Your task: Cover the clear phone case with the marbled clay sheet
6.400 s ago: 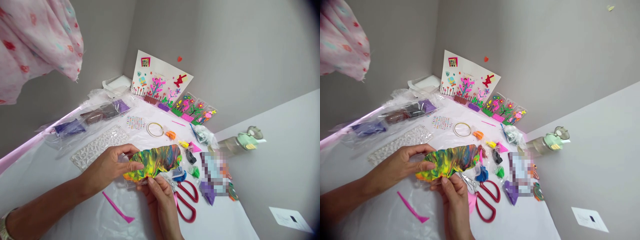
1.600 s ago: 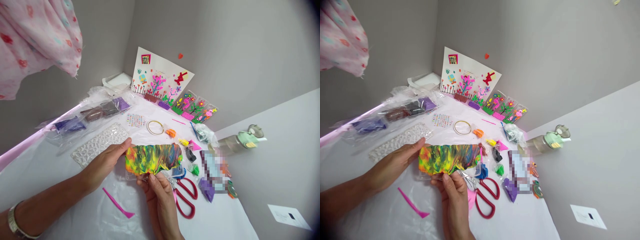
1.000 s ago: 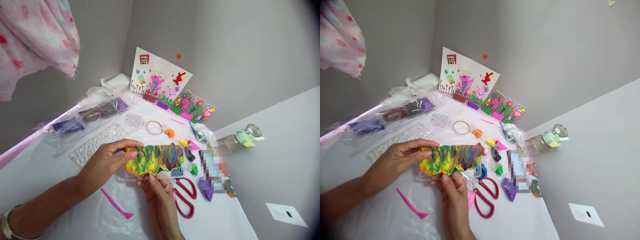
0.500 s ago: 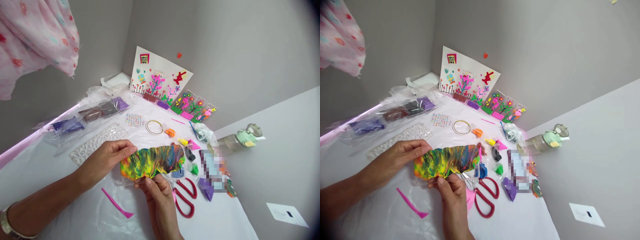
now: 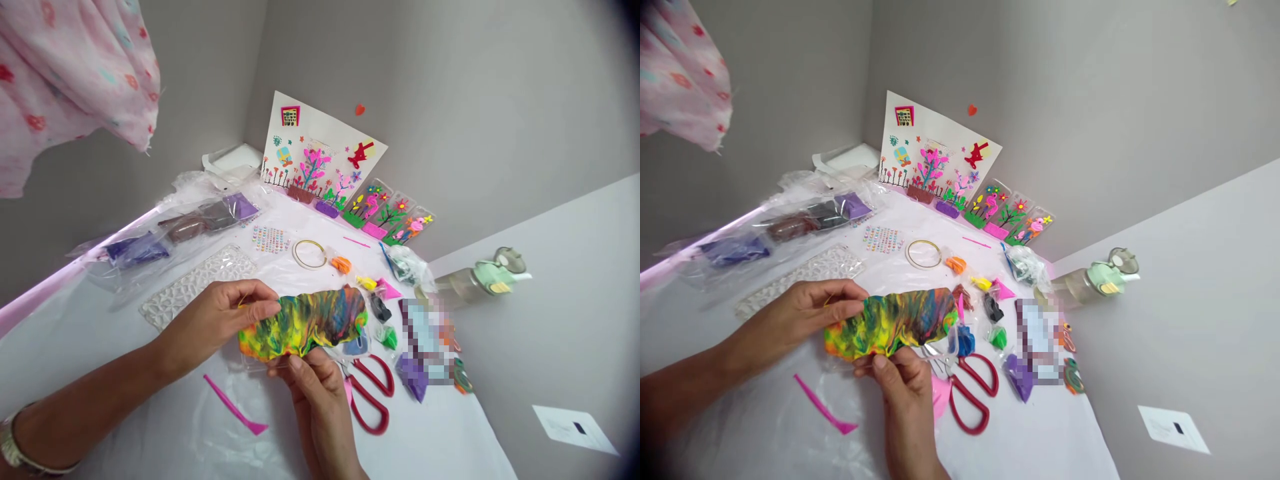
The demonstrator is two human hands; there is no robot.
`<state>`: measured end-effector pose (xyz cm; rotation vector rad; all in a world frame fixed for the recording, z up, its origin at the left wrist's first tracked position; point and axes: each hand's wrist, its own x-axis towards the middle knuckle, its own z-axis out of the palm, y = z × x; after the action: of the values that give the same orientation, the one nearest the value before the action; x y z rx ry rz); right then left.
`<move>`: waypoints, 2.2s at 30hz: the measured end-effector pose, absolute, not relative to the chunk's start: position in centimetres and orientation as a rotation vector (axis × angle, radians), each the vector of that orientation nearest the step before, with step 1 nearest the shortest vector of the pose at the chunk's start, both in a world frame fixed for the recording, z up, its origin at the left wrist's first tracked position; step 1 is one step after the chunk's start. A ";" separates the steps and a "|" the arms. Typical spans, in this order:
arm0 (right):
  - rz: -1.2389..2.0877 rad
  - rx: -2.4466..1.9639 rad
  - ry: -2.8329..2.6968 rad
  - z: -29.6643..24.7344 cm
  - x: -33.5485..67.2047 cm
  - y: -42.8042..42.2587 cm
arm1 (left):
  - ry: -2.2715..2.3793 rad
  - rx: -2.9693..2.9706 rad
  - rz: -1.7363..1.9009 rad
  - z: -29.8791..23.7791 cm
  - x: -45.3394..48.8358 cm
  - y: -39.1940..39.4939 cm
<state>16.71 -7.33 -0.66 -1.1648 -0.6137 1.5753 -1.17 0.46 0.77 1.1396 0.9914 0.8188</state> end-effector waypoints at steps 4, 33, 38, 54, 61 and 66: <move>1.590 -1.159 -0.633 -0.7 16.6 -7.4 | 1.012 1.169 0.853 0.6 -1.0 0.5; 1.524 -1.159 -0.540 -0.6 16.8 -6.9 | 1.078 1.338 0.819 1.2 -0.9 0.3; 1.521 -1.147 -0.501 -0.6 16.8 -7.0 | 1.070 1.386 0.826 1.3 -1.1 0.5; 1.518 -1.129 -0.505 -0.5 17.0 -6.9 | 1.004 1.299 0.843 1.2 -1.3 0.8; 1.512 -1.133 -0.503 -0.5 17.0 -6.9 | 1.006 1.277 0.822 1.1 -1.1 0.9; 1.514 -1.119 -0.495 -0.5 17.0 -7.0 | 0.914 1.323 0.780 1.1 -1.5 0.8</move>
<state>17.03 -6.95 -0.46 -1.1192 -0.4945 1.5141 -1.48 0.78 1.15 1.3232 0.9145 0.7795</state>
